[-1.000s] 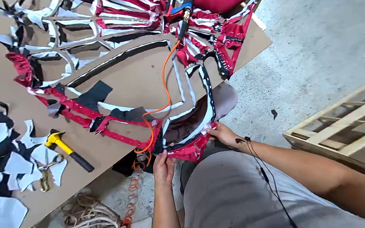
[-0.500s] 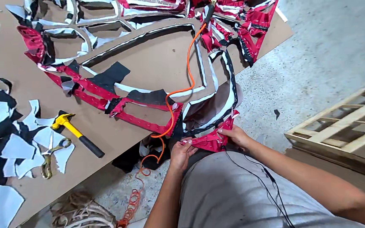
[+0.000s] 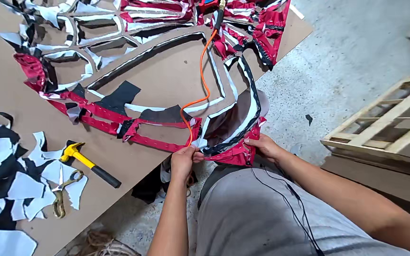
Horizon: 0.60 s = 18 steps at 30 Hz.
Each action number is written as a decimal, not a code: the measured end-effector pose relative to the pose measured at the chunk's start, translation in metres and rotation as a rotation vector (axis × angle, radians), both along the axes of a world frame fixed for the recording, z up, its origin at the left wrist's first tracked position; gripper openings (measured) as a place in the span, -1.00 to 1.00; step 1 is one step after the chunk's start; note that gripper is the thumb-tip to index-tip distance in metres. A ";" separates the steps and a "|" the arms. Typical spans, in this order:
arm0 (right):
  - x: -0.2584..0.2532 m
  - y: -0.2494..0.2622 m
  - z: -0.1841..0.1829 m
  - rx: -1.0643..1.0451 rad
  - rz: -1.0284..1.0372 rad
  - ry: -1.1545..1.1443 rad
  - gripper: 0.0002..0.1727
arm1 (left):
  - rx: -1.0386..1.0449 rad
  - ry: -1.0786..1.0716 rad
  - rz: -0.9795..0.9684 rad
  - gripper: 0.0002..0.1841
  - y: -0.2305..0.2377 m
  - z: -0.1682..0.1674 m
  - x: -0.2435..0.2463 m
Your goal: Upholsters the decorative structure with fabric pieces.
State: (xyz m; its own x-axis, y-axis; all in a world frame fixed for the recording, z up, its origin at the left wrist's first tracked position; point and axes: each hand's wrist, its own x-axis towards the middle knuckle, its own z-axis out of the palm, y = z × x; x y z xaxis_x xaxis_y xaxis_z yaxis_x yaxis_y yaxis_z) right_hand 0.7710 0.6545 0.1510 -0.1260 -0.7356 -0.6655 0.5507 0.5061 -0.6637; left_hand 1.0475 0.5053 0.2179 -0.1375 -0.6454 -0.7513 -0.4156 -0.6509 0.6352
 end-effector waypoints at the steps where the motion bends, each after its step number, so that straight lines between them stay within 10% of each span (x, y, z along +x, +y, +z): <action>1: 0.004 -0.003 -0.001 -0.005 -0.011 -0.006 -0.56 | -0.002 0.031 -0.042 -0.61 -0.004 -0.001 0.002; 10: 0.027 -0.012 -0.008 -0.003 -0.144 0.031 -0.57 | -0.522 -0.276 -0.570 -0.69 0.008 -0.006 0.034; 15: 0.036 -0.016 -0.009 -0.004 -0.168 0.082 -0.52 | -0.358 -0.309 -0.164 -0.86 0.034 -0.016 0.025; 18: 0.037 -0.017 -0.009 0.017 -0.198 0.116 -0.50 | -0.063 0.028 0.124 -0.82 0.047 -0.030 0.021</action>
